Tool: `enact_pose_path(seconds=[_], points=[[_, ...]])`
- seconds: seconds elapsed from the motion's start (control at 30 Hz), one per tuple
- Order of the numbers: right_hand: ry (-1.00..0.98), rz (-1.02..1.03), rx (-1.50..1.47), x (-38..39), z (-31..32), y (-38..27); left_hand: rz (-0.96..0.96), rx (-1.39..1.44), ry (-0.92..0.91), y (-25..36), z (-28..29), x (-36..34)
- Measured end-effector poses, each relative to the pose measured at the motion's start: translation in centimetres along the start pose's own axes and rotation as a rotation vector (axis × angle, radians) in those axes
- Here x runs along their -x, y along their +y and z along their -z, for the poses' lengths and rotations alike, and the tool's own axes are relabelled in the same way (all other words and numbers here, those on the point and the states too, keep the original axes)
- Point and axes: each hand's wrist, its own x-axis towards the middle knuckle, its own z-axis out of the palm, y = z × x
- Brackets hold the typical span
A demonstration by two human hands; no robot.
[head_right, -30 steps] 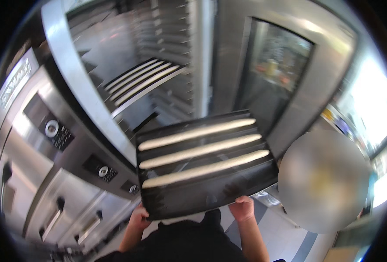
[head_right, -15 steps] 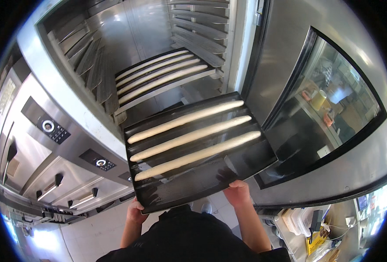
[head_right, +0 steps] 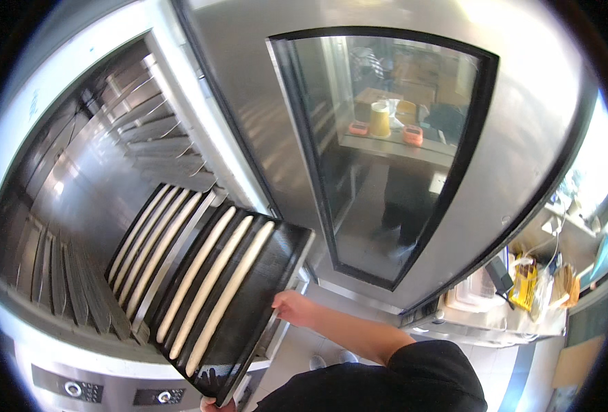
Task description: The person rolls dough into long cylindrical shapes on a stainless steel worktable, places each shaped piece onto a black baking tray, and then moves the tray into a proofer. The person repeats this process for multiple dough pieces.
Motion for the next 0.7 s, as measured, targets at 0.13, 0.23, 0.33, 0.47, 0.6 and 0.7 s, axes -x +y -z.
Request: enact_pose_path(seconds=[0.13, 0.23, 0.33, 0.47, 0.6, 0.7], points=[[-0.088, -0.001, -0.056, -4.2, -3.9, -0.3, 0.071, 0.358, -0.086, 2.1, -2.0, -1.3], [-0.121, 0.031, 0.038, -8.1, -6.7, -0.6, 0.256, 0.734, -0.177, 2.7, -4.4, -3.1], [-0.244, 0.044, 0.161, -10.8, -8.7, -0.5, 0.38, 0.719, -0.284, 0.2, -7.0, -7.7], [-0.441, 0.001, 0.188, -9.6, -8.8, -0.5, 0.35, 0.703, -0.212, -0.1, -8.9, -15.6], [-0.293, 0.114, 0.406, -1.4, -4.2, -1.6, 0.375, 0.668, -0.171, 1.1, -9.7, -19.9], [-0.139, 0.242, 0.501, 8.5, 2.7, -4.6, 0.313, 0.627, -0.096, 1.3, -9.8, -22.3]])
